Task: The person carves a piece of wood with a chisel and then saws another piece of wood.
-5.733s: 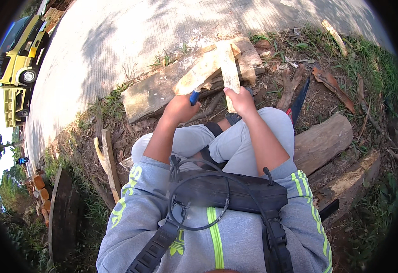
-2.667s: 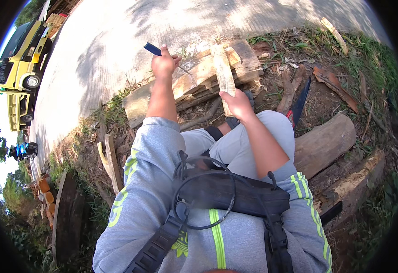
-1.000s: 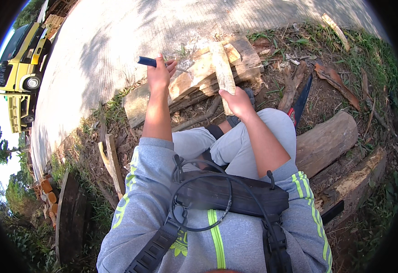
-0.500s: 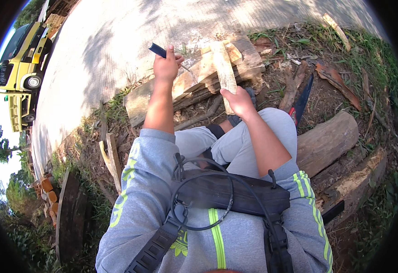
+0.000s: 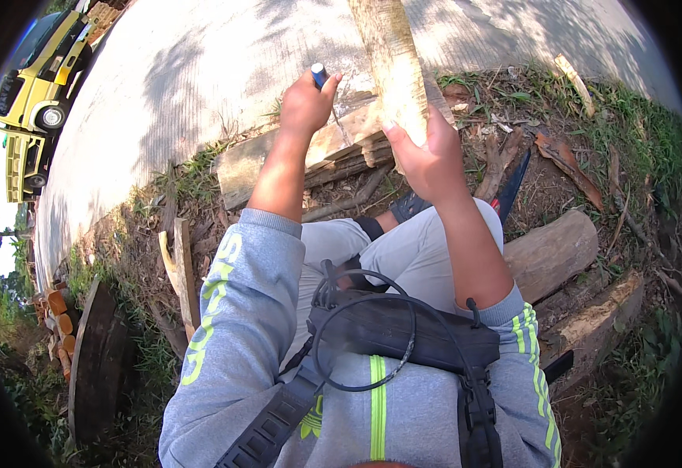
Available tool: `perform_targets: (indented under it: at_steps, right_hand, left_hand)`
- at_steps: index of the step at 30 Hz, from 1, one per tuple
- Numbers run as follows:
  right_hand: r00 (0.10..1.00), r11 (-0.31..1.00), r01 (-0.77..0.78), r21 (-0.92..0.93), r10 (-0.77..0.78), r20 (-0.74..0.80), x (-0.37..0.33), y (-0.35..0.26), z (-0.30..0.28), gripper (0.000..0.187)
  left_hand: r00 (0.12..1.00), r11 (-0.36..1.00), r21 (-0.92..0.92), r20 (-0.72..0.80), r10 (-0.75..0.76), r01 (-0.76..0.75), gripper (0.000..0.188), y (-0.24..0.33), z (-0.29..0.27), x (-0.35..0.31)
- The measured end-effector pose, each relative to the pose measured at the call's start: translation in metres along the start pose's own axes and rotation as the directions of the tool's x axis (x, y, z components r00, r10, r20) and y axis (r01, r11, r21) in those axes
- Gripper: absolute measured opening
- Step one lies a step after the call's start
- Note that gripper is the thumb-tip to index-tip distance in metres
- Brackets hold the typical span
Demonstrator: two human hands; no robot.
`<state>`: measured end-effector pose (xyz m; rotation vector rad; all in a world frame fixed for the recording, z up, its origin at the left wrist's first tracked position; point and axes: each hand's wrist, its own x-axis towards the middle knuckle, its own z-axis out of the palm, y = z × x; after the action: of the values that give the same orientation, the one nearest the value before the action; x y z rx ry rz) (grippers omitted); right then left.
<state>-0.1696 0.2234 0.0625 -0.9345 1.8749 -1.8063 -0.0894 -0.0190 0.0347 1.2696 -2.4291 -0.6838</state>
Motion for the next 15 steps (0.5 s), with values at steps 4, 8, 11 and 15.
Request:
perform_targets:
  at_steps: [4, 8, 11, 15]
  right_hand:
    - [0.975, 0.970, 0.207, 0.132, -0.216, 0.058, 0.016, -0.003, 0.022, 0.044]
    - [0.950, 0.817, -0.055, -0.575, 0.221, 0.223, 0.024, -0.007, 0.034, 0.051]
    - [0.974, 0.912, 0.151, -0.382, -0.070, 0.217, 0.016, -0.020, 0.039, 0.056]
    - [0.951, 0.682, 0.083, -0.727, 0.164, 0.263, 0.014, -0.014, 0.038, 0.054]
  left_hand:
    - [0.988, 0.987, -0.066, -0.063, 0.144, -0.148, 0.038, -0.024, 0.012, -0.001]
    - [0.969, 0.970, -0.080, -0.107, 0.221, -0.230, 0.024, -0.045, 0.018, -0.001]
    - [0.986, 0.983, -0.091, -0.052, 0.156, -0.161, 0.027, -0.049, 0.017, 0.000]
    - [0.953, 0.928, -0.217, -0.038, 0.301, -0.302, 0.026, -0.054, 0.019, -0.005]
